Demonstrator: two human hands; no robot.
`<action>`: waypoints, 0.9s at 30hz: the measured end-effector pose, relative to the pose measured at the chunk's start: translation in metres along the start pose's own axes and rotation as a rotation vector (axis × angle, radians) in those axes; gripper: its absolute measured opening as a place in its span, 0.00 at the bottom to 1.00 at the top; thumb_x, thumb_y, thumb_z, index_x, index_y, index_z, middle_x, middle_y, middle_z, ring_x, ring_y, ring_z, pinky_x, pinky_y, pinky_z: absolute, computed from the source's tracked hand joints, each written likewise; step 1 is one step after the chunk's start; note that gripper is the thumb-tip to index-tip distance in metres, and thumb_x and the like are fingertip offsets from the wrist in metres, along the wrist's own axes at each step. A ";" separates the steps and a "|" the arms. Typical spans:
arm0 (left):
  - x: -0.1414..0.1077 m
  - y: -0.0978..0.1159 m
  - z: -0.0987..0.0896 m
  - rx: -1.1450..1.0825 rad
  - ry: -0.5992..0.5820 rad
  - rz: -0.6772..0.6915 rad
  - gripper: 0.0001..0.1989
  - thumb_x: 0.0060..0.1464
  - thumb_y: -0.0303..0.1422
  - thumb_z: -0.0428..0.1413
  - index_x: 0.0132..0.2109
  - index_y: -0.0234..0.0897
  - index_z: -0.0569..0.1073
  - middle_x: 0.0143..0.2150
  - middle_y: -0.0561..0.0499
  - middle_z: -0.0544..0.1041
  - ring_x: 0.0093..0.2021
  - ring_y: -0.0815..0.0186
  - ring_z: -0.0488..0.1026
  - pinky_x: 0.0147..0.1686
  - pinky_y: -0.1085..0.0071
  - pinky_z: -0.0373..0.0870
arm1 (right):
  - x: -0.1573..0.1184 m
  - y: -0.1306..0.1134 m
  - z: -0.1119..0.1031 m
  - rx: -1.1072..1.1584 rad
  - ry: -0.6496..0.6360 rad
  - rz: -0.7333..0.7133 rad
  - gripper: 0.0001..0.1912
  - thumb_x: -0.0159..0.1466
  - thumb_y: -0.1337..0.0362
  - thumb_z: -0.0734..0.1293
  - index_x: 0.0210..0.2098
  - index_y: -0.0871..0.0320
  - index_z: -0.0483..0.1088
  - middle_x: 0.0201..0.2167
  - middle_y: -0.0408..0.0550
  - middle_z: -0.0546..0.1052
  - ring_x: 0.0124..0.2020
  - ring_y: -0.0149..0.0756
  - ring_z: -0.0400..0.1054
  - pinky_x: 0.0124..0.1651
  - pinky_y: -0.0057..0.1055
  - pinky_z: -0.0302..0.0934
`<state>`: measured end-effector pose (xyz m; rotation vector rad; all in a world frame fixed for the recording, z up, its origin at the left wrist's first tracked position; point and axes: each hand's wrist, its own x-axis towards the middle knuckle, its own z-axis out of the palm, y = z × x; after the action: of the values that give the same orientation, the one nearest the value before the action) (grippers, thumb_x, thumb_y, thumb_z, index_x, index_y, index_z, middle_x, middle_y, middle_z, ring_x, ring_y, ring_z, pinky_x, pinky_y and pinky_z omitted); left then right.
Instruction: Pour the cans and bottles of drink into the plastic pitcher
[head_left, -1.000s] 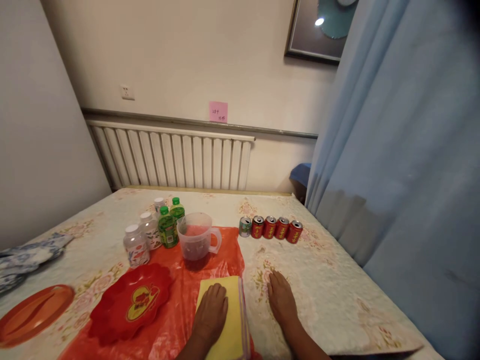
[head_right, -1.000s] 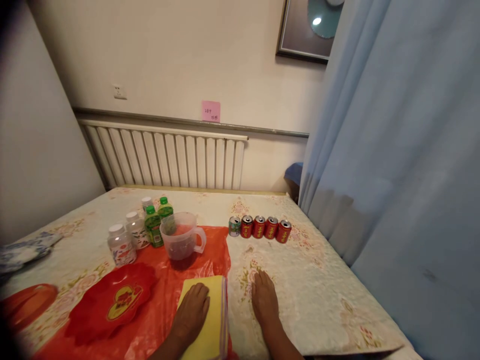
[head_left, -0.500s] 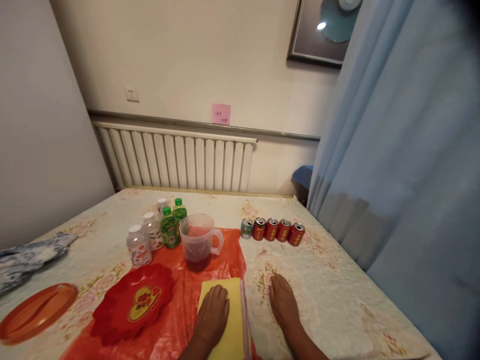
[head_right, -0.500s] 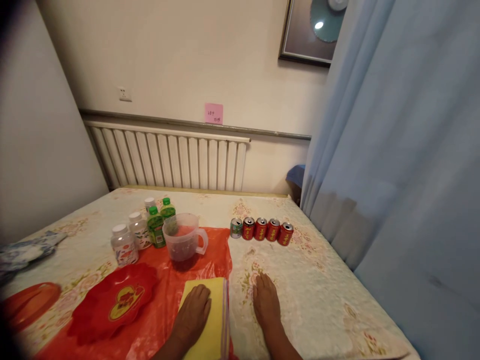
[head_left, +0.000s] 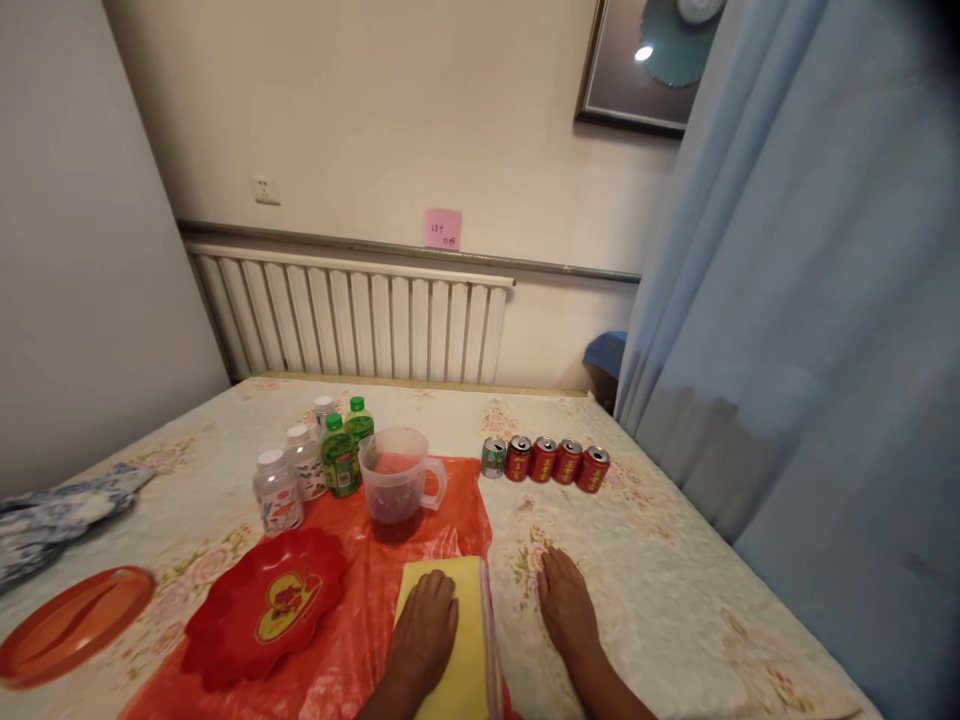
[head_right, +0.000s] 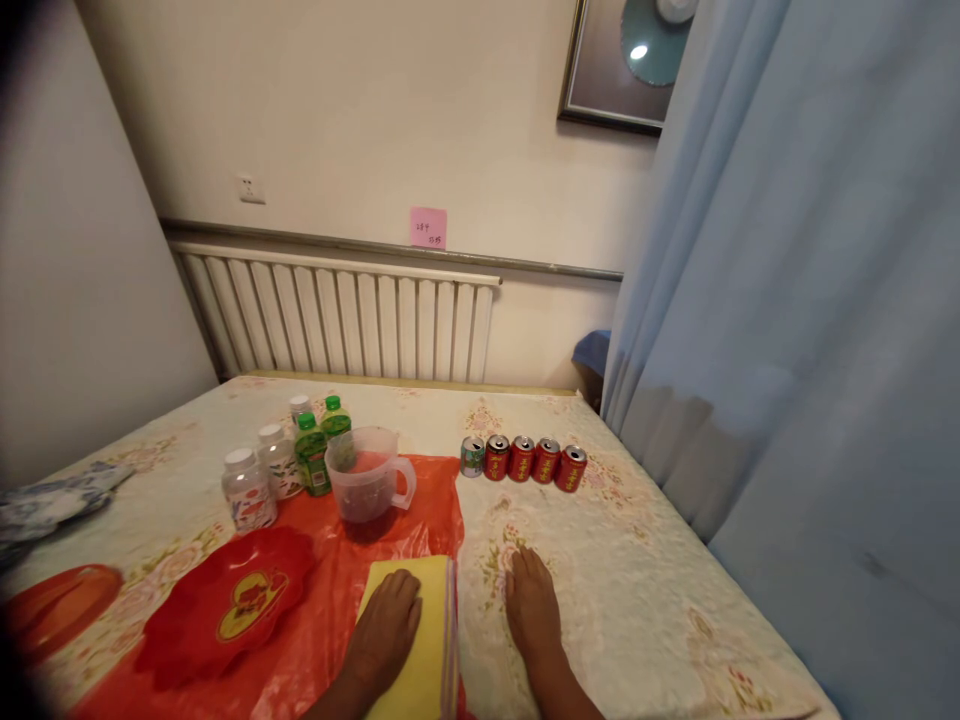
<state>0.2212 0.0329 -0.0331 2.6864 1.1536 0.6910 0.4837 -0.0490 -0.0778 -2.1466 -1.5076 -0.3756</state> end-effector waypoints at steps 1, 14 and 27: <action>0.000 -0.001 0.001 0.000 0.001 0.001 0.12 0.64 0.28 0.42 0.43 0.39 0.70 0.44 0.47 0.74 0.47 0.59 0.70 0.53 0.60 0.66 | 0.000 0.000 0.000 0.010 0.007 0.000 0.21 0.68 0.63 0.57 0.54 0.63 0.72 0.55 0.58 0.75 0.59 0.47 0.66 0.64 0.45 0.57; 0.001 0.000 -0.002 0.008 0.003 0.004 0.11 0.64 0.29 0.43 0.41 0.40 0.70 0.43 0.47 0.74 0.46 0.59 0.71 0.51 0.60 0.67 | 0.001 -0.004 -0.006 0.004 -0.002 0.010 0.21 0.68 0.63 0.57 0.54 0.63 0.73 0.55 0.57 0.75 0.59 0.47 0.66 0.64 0.44 0.57; 0.004 0.002 -0.007 -0.002 -0.053 -0.028 0.12 0.64 0.28 0.43 0.42 0.38 0.72 0.43 0.46 0.74 0.47 0.58 0.71 0.52 0.59 0.67 | 0.003 -0.008 -0.012 -0.020 -0.042 0.022 0.21 0.69 0.63 0.56 0.55 0.64 0.72 0.56 0.58 0.74 0.59 0.46 0.65 0.65 0.42 0.55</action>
<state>0.2218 0.0337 -0.0253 2.6643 1.1744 0.6128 0.4778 -0.0510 -0.0646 -2.1976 -1.5085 -0.3414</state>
